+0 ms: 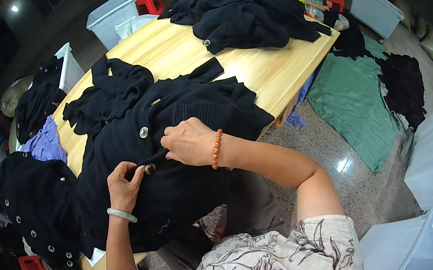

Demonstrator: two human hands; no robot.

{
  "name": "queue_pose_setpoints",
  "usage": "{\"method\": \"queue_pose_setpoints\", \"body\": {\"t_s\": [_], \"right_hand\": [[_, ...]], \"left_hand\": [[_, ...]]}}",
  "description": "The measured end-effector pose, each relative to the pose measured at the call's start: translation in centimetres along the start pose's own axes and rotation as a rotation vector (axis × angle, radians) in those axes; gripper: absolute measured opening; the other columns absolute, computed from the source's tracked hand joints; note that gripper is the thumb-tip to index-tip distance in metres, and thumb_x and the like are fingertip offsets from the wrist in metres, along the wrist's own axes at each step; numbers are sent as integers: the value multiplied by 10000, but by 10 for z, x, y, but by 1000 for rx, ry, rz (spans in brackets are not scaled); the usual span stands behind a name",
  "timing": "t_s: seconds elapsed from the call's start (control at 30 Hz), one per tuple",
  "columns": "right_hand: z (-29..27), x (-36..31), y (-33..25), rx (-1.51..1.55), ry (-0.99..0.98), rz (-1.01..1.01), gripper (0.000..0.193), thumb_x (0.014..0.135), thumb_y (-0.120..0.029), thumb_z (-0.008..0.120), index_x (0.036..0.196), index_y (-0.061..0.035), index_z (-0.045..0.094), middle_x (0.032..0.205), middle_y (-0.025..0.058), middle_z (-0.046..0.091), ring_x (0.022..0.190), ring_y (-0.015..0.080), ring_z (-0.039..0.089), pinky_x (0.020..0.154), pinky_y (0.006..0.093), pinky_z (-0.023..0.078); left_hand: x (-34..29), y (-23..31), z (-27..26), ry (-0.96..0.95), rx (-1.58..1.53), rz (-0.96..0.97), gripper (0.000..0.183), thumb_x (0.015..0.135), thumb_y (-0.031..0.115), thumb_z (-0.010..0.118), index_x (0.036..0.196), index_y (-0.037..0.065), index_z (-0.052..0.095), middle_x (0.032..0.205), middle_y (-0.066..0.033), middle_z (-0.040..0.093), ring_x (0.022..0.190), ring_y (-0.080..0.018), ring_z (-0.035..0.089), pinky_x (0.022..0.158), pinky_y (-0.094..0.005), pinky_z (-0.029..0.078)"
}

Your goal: Inspecting and organizing black garments with metal grommets on a work table in a factory.

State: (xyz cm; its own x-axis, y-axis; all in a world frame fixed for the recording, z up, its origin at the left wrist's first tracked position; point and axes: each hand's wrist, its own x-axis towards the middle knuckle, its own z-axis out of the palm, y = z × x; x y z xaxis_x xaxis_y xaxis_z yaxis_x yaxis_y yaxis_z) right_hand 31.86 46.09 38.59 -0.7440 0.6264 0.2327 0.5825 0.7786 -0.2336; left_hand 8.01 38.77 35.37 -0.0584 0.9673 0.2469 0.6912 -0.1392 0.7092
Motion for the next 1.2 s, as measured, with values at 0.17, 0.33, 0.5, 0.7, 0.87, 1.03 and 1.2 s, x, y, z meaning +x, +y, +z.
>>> {"method": "queue_pose_setpoints", "body": {"t_s": [0.17,0.33,0.5,0.7,0.87,1.03,1.2], "right_hand": [[2,-11,12,-97,68,-39,91,835,-72,595,913,-49,636,905,105,632,761,310,685,650,392,552],[17,0,10,-69,191,-54,73,864,-112,625,901,-49,631,892,94,630,728,282,680,627,363,553],[22,-5,15,-68,180,-12,106,878,-138,650,892,-42,607,881,101,603,708,267,677,610,353,554],[24,0,11,32,286,-79,89,843,-104,649,909,-61,607,900,100,593,712,294,658,613,373,546],[4,-35,-12,201,347,-205,245,756,-84,730,942,-72,571,858,76,587,678,258,650,575,350,518],[12,-59,-40,112,400,-138,451,740,-117,762,1139,-36,568,806,70,590,656,221,651,565,322,521],[36,-60,-34,29,359,-131,481,764,-167,747,1173,7,562,845,103,589,667,230,652,584,320,542]], "left_hand": [[30,26,11,35,-106,123,271,828,-5,698,1094,0,645,894,-74,606,686,-152,561,651,-269,490],[74,13,33,-19,131,86,215,838,63,698,1039,-8,673,930,-130,658,750,-258,646,746,-352,530],[76,28,42,-19,269,-22,276,806,92,736,1061,30,651,1001,-141,600,893,-328,638,816,-402,516],[85,26,26,-173,101,42,200,778,83,771,924,0,662,780,-128,669,714,-236,664,691,-331,526],[36,66,9,-392,-655,-47,69,878,-9,703,925,-30,657,851,-36,685,753,-75,636,704,-197,527],[-5,49,16,-402,-828,-130,100,888,29,718,954,-29,671,856,-36,690,738,-62,622,681,-189,520],[-10,34,26,-398,-814,-170,149,886,33,721,1009,-38,674,866,-34,693,717,-54,602,647,-182,493]]}}
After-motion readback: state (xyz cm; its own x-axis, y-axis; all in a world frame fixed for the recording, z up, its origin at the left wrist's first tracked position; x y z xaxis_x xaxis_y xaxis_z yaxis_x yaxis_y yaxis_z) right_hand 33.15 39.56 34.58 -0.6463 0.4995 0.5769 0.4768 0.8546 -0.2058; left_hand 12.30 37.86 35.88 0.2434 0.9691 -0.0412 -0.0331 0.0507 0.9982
